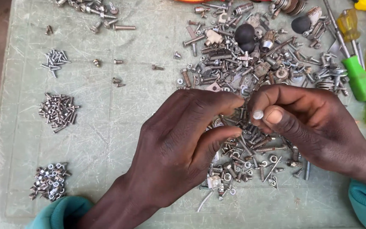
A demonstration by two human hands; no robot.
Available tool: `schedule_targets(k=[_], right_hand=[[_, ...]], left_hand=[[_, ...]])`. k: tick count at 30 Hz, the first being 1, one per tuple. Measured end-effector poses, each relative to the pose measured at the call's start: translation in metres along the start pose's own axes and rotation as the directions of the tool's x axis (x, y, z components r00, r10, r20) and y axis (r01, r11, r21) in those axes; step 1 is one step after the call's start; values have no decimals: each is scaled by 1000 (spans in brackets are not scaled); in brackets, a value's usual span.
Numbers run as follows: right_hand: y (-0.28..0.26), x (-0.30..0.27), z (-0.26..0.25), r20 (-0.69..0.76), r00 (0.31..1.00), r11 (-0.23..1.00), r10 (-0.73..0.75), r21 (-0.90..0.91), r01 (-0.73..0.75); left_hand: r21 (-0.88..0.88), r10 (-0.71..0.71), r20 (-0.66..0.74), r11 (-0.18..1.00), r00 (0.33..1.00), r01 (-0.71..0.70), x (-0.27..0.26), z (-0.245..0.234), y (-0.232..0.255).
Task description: The person sorts a mixed pile of metal fasteners on a green table, separating screws, nuts, and washers into small piles by hand. They occasionally pick up and inspect individual items before placing them into the appropriate group.
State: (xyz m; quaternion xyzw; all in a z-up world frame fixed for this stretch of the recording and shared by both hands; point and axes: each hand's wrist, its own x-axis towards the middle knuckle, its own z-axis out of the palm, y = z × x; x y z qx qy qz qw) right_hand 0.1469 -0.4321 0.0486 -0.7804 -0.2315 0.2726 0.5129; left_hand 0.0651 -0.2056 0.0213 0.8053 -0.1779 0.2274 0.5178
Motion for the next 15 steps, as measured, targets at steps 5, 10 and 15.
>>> schedule_targets(k=[5,10,15], right_hand=[[-3,-6,10,-74,994,975,-81,-211,64],[-7,-1,14,-46,946,845,-320,-466,263],[-8,-3,15,-26,905,740,-424,-585,330]], left_hand=[[-45,11,23,999,1000,-10,-2,8,-1],[-38,-1,38,999,999,2,-2,9,-2],[-52,-7,52,999,999,10,-2,10,0]])
